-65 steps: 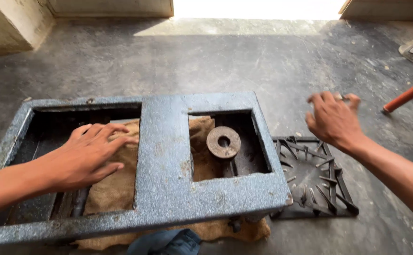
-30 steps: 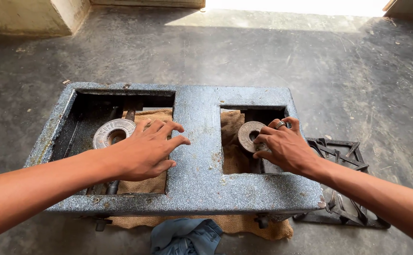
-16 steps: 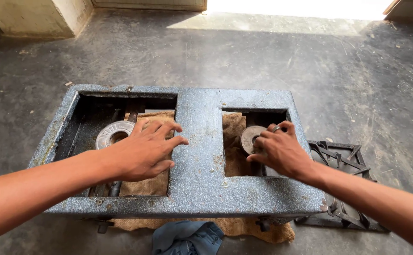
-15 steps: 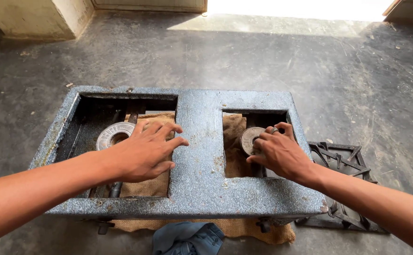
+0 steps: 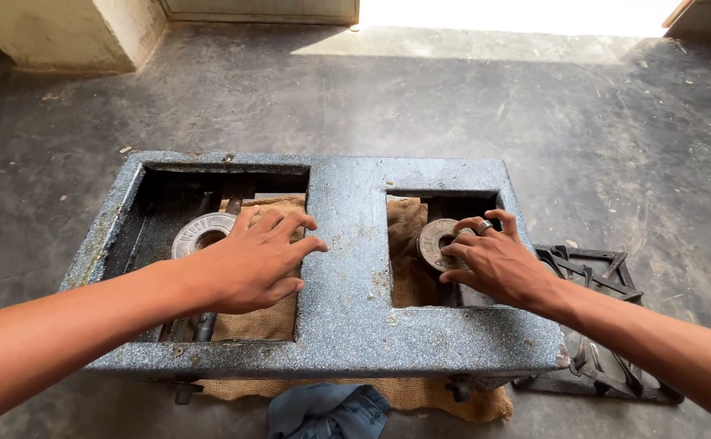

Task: The recorder is disassembling and removing the components of a dual-burner gas stove.

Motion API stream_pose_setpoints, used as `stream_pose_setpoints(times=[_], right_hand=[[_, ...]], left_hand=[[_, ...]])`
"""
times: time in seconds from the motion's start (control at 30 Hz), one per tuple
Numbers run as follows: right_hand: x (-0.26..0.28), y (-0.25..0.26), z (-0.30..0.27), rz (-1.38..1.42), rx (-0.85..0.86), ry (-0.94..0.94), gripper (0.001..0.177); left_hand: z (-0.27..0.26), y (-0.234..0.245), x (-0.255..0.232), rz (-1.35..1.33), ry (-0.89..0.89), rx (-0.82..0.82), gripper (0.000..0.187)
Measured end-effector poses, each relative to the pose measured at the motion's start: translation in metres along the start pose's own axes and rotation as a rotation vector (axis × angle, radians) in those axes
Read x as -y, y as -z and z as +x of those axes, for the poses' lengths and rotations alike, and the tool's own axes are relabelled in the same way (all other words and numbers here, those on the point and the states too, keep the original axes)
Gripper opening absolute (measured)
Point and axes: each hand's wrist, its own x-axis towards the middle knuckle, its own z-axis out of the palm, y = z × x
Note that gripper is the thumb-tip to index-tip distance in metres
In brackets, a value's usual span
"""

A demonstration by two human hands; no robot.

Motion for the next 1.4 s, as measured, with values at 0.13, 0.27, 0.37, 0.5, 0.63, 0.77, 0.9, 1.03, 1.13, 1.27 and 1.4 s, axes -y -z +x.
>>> stream_pose_setpoints(times=[0.13,0.27,0.37,0.5,0.63,0.77,0.9,1.03,1.13,1.27,1.4], right_hand=[[0.000,-0.015,-0.002,0.032,-0.106,-0.006,0.054],[0.009,-0.017,0.003,0.012,-0.175,-0.014,0.049],[0.019,-0.010,0.005,0.007,-0.180,-0.096,0.045],[0.011,-0.003,0.008,-0.035,-0.146,-0.109,0.048],[-0.012,-0.022,0.006,-0.099,-0.298,0.167,0.047],[-0.003,-0.006,0.004,-0.046,-0.287,0.140,0.046],[0.015,0.010,0.006,-0.027,-0.010,-0.074,0.049],[0.011,0.000,0.003,-0.035,-0.044,-0.067,0.050],[0.000,-0.011,0.008,-0.046,-0.022,-0.029,0.055],[-0.014,-0.021,0.006,-0.041,-0.315,0.221,0.055],[0.006,0.003,0.004,-0.022,-0.013,-0.008,0.054]], left_hand=[[-0.001,0.001,-0.001,0.012,-0.003,0.009,0.059],[0.000,0.004,-0.002,0.029,0.019,0.033,0.058],[-0.002,0.001,-0.003,0.038,0.004,0.022,0.058],[-0.002,0.003,0.005,0.030,-0.018,-0.016,0.058],[-0.006,0.004,0.005,0.004,0.044,0.041,0.061],[-0.006,0.004,0.003,0.004,0.083,0.084,0.058],[-0.004,0.003,0.000,-0.016,0.058,0.084,0.054],[-0.001,0.006,-0.007,-0.019,0.054,0.125,0.051],[0.000,0.004,-0.003,-0.029,0.043,0.113,0.049],[-0.002,0.008,-0.004,-0.029,0.045,0.128,0.047],[-0.004,0.002,-0.004,-0.026,0.088,0.245,0.043]])
